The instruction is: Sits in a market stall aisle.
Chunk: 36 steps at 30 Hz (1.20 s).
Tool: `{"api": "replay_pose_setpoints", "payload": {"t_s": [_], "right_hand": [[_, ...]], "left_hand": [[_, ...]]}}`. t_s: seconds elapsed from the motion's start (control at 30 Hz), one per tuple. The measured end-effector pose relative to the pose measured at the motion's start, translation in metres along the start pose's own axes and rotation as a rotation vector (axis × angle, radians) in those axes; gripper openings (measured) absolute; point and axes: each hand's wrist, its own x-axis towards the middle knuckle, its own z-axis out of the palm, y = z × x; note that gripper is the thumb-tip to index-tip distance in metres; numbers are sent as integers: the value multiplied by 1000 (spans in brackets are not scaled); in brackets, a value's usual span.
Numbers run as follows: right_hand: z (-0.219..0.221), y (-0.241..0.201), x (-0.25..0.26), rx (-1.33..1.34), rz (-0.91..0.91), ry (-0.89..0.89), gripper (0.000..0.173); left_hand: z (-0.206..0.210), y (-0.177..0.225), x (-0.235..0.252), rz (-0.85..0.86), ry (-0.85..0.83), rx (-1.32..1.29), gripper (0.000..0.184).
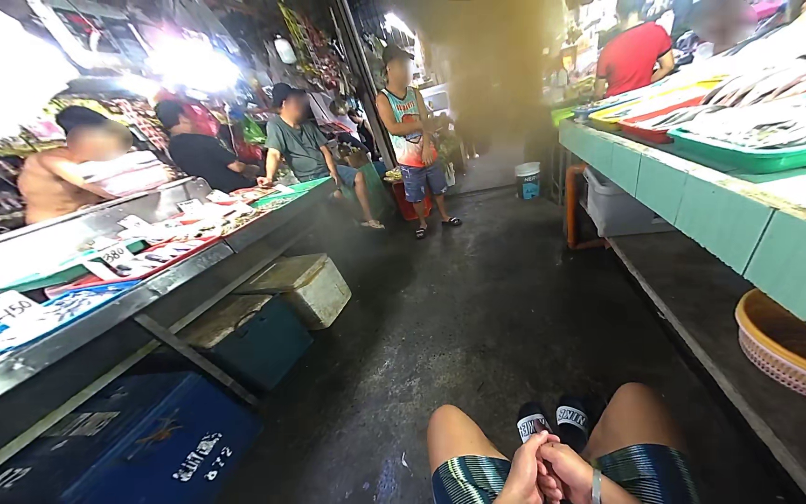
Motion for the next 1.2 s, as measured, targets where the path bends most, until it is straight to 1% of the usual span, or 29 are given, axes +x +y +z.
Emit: {"api": "replay_pose_setpoints", "payload": {"t_s": [0.13, 0.27, 0.47, 0.73, 0.9, 1.03, 1.13, 1.2], "right_hand": [[-3, 2, 1, -1, -1, -5, 36], [5, -1, 0, -33, 15, 10, 33], [0, 1, 1, 6, -2, 20, 35], [5, -2, 1, -22, 32, -10, 34], [-3, 0, 2, -58, 6, -5, 34], [5, 1, 1, -20, 17, -13, 36], [6, -7, -2, -93, 18, -3, 34], [6, -8, -6, -67, 7, 16, 34]], "left_hand": [[0, 0, -1, -5, -7, 13, 43], [-1, 2, -8, -8, 26, 2, 45], [1, 2, -3, -4, 8, 18, 44], [-3, 2, -6, -3, 18, -16, 44], [5, 6, -9, -64, 51, 46, 46], [-2, 2, -8, -21, 39, -11, 44], [-3, 4, -5, -45, 53, 13, 46], [3, 6, -9, -42, 49, 14, 45]]}}
